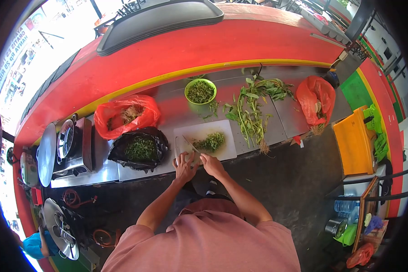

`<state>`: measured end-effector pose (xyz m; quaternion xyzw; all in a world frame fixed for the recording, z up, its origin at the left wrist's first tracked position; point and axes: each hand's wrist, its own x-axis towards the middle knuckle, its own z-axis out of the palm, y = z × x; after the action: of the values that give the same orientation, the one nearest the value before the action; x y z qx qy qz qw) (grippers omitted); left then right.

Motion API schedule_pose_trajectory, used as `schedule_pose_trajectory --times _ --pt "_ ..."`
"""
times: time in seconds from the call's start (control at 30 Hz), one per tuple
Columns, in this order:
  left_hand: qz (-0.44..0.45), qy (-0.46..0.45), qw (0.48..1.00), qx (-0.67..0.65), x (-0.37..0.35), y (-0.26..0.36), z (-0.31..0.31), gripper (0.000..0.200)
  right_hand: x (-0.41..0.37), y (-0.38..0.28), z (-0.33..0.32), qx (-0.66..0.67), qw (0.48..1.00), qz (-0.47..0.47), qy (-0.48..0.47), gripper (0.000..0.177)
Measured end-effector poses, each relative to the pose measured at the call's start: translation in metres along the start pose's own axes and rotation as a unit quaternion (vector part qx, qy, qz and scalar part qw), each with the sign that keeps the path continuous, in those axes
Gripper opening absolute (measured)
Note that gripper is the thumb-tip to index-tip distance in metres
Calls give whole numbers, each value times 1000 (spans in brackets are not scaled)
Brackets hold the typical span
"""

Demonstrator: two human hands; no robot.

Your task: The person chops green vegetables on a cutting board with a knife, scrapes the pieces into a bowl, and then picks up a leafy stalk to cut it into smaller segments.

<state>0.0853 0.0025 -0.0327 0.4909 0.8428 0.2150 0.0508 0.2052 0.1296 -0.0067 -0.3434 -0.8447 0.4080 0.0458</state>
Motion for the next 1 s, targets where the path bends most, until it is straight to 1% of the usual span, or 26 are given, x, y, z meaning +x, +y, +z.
schedule_pose_trajectory --times 0.1,0.17,0.3,0.37,0.4,0.47,0.53,0.57,0.6,0.63,0.67,0.73,0.77,0.83,1.0 --pt "-2 7 1000 10 1 0 2 59 -17 3 7 6 1000 4 23 39" --pt "3 5 1000 10 0 -1 2 60 -24 6 15 -26 996 -13 85 38" --pt "14 3 1000 11 0 -3 1 64 -22 -2 17 -60 996 22 68 39" --pt "11 3 1000 -8 -2 -8 3 64 -10 -11 9 8 999 17 35 41" --pt "8 11 1000 -26 -1 -10 3 65 -3 -10 7 9 999 20 36 41" --pt "10 28 999 -32 -2 -13 1 63 13 -1 11 35 999 -8 35 41" --pt "17 58 997 -58 -4 -18 0 52 15 5 11 45 998 -1 43 40" --pt "14 60 996 -58 -4 -21 0 52 14 9 11 81 994 2 68 39" --pt "20 65 996 -63 -5 -22 -2 42 12 10 9 115 989 4 92 38" --pt "26 70 995 -69 -5 -22 -3 33 7 11 7 121 987 -1 102 37" --pt "21 73 995 -69 -4 -22 -3 33 1 13 4 118 988 -4 97 37" --pt "30 86 994 -55 -1 -22 0 16 -12 11 -5 142 987 78 17 37" --pt "26 88 994 -56 1 -22 2 16 -19 10 -5 139 987 76 15 37" --pt "12 78 994 -71 6 -21 7 9 -35 14 -2 109 991 37 72 37" --pt "17 95 992 -75 14 -11 18 7 -54 13 2 103 991 45 74 38"
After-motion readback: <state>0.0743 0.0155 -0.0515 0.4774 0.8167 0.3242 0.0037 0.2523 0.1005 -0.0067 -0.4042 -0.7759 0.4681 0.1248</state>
